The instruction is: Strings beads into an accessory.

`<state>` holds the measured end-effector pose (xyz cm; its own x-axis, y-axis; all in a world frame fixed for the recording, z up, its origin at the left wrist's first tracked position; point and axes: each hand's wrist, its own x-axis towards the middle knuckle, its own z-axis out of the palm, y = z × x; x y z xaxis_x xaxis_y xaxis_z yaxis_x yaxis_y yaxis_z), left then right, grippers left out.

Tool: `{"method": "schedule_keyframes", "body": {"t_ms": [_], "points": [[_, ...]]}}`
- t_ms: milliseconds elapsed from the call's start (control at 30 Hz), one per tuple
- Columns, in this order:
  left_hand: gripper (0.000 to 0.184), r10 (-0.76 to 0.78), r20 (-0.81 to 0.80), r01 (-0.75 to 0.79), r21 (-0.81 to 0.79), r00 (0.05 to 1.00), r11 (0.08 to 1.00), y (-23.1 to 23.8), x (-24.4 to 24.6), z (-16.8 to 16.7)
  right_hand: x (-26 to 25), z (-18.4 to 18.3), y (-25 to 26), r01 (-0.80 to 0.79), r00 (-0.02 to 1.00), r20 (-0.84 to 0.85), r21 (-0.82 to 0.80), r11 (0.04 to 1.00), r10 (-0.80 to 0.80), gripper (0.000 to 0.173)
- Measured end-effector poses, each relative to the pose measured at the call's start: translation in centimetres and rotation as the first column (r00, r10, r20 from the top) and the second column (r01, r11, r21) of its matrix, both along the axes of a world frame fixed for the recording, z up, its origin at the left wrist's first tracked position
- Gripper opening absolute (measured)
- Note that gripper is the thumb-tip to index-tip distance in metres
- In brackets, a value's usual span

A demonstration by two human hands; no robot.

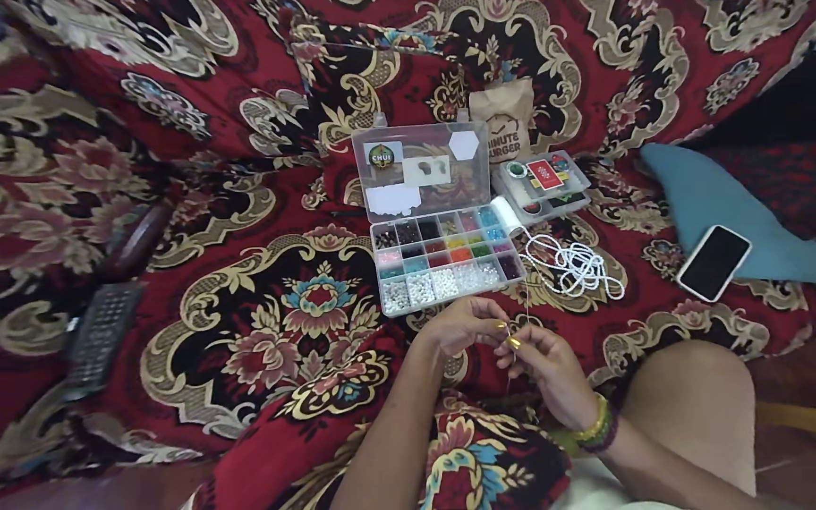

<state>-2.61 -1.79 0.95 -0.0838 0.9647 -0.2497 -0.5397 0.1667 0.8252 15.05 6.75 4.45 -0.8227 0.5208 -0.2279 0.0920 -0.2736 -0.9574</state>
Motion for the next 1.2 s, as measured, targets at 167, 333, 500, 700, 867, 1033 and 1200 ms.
{"method": "schedule_keyframes", "body": {"t_ms": [167,333,500,700,867,1033,1200], "points": [[0.019,-0.007,0.000,0.007,0.004,1.000,1.000,0.06,0.00,-0.14,0.02,0.02,-0.05,0.004,1.000,0.007,-0.005,1.000,-0.004,0.014],[0.018,-0.012,-0.018,0.012,0.005,1.000,1.000,-0.06,-0.02,0.04,0.00,-0.01,-0.12,0.002,1.000,0.016,-0.005,1.000,-0.001,0.013],[0.017,-0.023,-0.027,0.024,0.014,0.999,1.000,-0.06,-0.11,-0.11,0.03,0.19,-0.24,0.007,1.000,0.025,-0.013,1.000,-0.007,0.013],[0.017,-0.015,-0.042,0.015,-0.008,0.999,1.000,-0.14,0.01,0.12,0.03,0.23,-0.32,0.003,1.000,0.022,-0.020,1.000,-0.002,0.013],[0.016,-0.024,-0.058,0.023,-0.006,0.998,1.000,-0.15,-0.04,0.23,0.05,0.27,-0.36,0.005,0.999,0.033,-0.026,1.000,-0.004,0.013],[0.015,-0.057,-0.092,0.057,0.000,0.994,0.998,-0.20,-0.30,0.31,0.13,0.18,-0.27,-0.009,1.000,0.028,-0.042,0.999,0.010,0.014],[0.014,-0.095,-0.164,0.097,0.003,0.982,0.995,-0.36,-0.69,0.30,0.06,0.16,-0.29,-0.022,0.998,0.054,-0.052,0.998,0.025,0.012]]}}
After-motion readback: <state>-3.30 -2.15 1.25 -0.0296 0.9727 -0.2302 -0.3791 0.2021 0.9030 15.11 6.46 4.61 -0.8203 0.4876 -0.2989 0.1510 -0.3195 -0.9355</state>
